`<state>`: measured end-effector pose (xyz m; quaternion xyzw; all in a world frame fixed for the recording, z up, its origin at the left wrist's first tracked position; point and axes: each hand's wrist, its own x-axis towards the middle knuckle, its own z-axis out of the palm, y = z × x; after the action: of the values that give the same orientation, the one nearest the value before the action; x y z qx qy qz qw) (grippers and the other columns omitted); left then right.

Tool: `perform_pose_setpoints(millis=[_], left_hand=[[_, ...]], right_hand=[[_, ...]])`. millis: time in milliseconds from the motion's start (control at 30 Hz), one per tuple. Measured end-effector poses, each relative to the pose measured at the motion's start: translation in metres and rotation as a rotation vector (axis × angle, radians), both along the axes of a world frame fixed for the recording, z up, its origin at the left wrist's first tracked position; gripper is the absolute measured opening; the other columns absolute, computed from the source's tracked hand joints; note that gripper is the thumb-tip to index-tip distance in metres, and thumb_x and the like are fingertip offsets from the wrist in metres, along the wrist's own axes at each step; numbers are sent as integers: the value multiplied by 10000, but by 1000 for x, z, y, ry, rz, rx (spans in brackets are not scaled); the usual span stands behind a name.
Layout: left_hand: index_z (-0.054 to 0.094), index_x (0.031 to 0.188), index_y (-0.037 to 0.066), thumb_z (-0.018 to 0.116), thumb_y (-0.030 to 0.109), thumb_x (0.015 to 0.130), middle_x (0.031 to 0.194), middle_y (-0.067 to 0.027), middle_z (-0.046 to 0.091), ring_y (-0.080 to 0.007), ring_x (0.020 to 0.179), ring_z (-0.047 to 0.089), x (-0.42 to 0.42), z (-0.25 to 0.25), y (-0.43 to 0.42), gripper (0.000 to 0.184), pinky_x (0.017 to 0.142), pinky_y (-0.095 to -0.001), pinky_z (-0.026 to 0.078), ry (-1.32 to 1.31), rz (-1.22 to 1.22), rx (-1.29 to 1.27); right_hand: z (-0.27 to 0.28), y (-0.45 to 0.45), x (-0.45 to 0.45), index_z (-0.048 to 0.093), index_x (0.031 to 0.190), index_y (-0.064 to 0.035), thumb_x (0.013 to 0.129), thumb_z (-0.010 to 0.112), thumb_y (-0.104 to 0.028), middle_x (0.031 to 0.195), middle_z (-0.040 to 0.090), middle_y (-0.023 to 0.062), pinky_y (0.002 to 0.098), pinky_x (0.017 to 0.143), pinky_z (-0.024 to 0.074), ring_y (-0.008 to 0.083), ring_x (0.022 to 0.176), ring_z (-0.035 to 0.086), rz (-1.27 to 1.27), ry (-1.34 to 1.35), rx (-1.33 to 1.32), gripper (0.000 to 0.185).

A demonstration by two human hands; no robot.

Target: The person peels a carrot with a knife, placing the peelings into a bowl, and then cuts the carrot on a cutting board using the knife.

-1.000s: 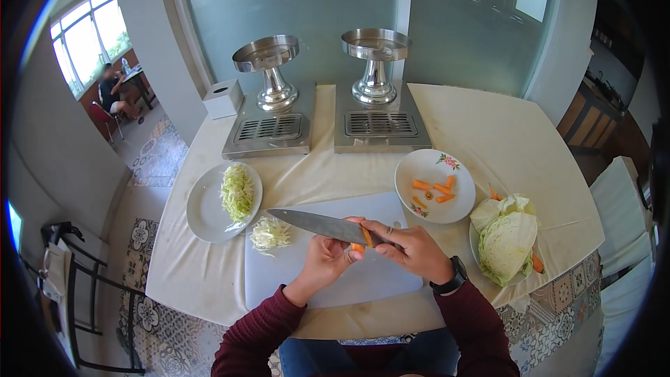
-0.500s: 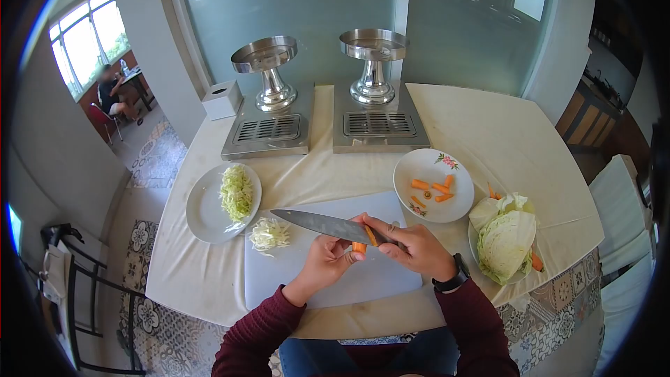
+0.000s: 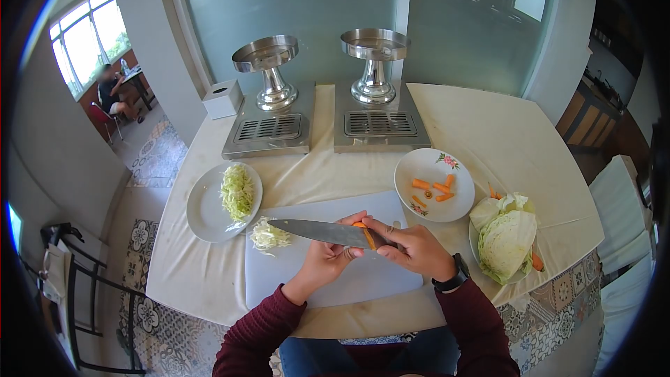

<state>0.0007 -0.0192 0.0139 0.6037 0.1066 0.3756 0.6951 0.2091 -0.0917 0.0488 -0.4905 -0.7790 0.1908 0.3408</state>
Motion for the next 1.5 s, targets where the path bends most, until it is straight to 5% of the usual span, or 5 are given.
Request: perform_pose_setpoints(millis=[267, 567, 900, 1200, 1500], left_hand=[[449, 1356, 23, 655, -9, 878, 1465, -104, 421, -201, 1301, 448, 2, -10, -3, 521, 1055, -342, 405, -12, 8, 62], [413, 1419, 43, 720, 243, 874, 1368, -119, 517, -198, 1116, 573, 5, -4, 6, 656, 1001, -349, 433, -16, 38, -144], [491, 1300, 75, 717, 199, 876, 1327, -116, 551, -204, 1082, 614, 5, -12, 12, 495, 934, -330, 496, -92, 58, -244], [490, 1295, 110, 664, 172, 911, 1353, -104, 531, -192, 1085, 602, 4, -14, 15, 426, 932, -313, 468, -82, 57, -297], [486, 1340, 95, 700, 32, 852, 1405, -116, 478, -217, 1110, 590, 5, -13, 15, 536, 1010, -338, 447, -122, 97, -282]], right_hand=[[3, 2, 1, 446, 1437, -235, 944, 570, -350, 587, 531, 123, 362, 504, 423, 289, 499, 550, -48, -45, 31, 521], [-14, 22, 34, 554, 1343, -198, 980, 523, -247, 1058, 704, 55, 304, 707, 522, 257, 825, 681, -406, 67, 188, 367], [-22, 16, 80, 589, 1296, -302, 963, 518, -201, 903, 690, 118, 343, 683, 509, 292, 764, 659, -667, -1, -31, 355], [-30, 17, 89, 651, 1236, -229, 945, 534, -163, 660, 583, 117, 290, 592, 451, 187, 554, 530, -583, 100, -198, 320], [-20, 16, 73, 420, 1432, -83, 928, 606, -346, 792, 673, 164, 316, 671, 497, 201, 654, 624, -559, 78, -107, 598]])
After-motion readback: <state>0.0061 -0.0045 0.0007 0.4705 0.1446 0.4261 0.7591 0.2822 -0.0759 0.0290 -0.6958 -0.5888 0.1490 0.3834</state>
